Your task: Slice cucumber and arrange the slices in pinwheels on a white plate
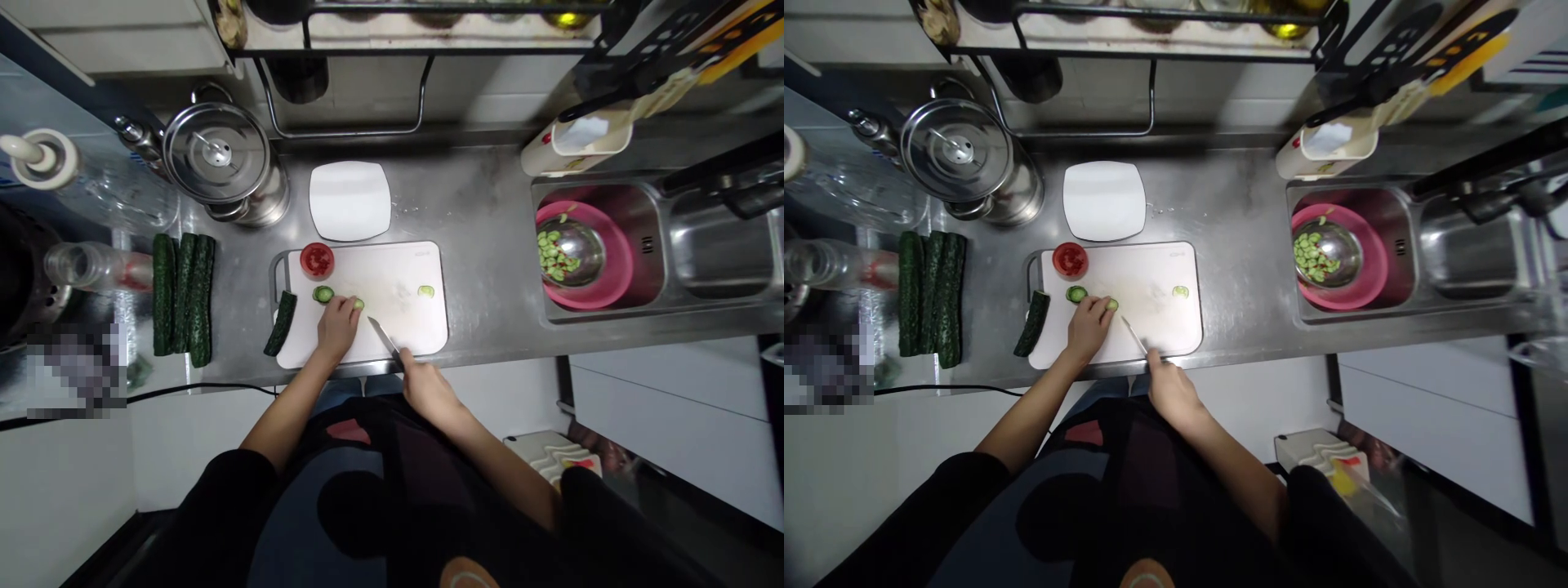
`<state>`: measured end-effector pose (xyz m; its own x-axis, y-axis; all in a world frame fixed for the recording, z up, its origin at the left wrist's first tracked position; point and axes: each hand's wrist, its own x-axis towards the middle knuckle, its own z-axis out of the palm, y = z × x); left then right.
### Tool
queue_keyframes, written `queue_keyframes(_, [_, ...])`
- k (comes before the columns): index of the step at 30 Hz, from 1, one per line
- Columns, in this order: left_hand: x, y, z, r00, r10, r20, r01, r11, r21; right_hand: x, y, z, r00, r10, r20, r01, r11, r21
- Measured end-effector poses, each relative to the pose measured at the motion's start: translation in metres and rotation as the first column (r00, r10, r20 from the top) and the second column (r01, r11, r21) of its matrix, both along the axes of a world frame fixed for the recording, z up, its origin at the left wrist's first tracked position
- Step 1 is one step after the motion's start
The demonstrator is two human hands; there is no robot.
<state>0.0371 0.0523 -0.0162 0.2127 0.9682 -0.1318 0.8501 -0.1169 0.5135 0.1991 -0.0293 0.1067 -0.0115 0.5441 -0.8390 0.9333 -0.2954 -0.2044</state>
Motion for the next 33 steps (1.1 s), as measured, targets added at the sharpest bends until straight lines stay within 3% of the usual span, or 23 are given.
queue_keyframes(3, [0.003, 0.002, 0.003, 1.0, 0.005, -0.013, -0.005, 1.0, -0.024, 0.018, -0.007, -0.011, 0.992, -0.121, 0.045, 0.106, 0.962, 0.251])
queue_keyframes(6, [0.003, 0.002, 0.003, 1.0, 0.013, -0.007, -0.013, 1.0, -0.02, 0.038, -0.002, -0.038, 0.958, -0.27, 0.097, 0.194, 0.859, 0.474])
queue_keyframes(9, [0.002, 0.002, 0.002, 1.0, 0.013, 0.001, -0.013, 1.0, -0.022, 0.052, 0.013, -0.069, 0.922, -0.371, 0.108, 0.248, 0.782, 0.571])
queue_keyframes(14, [0.003, 0.002, 0.004, 1.0, 0.021, 0.005, -0.021, 0.999, -0.047, 0.052, 0.034, -0.1, 0.897, -0.428, 0.107, 0.281, 0.741, 0.61])
queue_keyframes(26, [0.013, 0.009, 0.012, 0.991, 0.133, -0.004, -0.133, 0.983, -0.123, 0.033, 0.039, -0.101, 0.907, -0.311, 0.283, 0.089, 0.8, 0.594])
queue_keyframes(33, [0.011, 0.016, 0.024, 0.981, 0.146, 0.128, -0.117, 0.971, -0.211, 0.033, 0.038, -0.094, 0.906, -0.335, 0.258, 0.111, 0.777, 0.62])
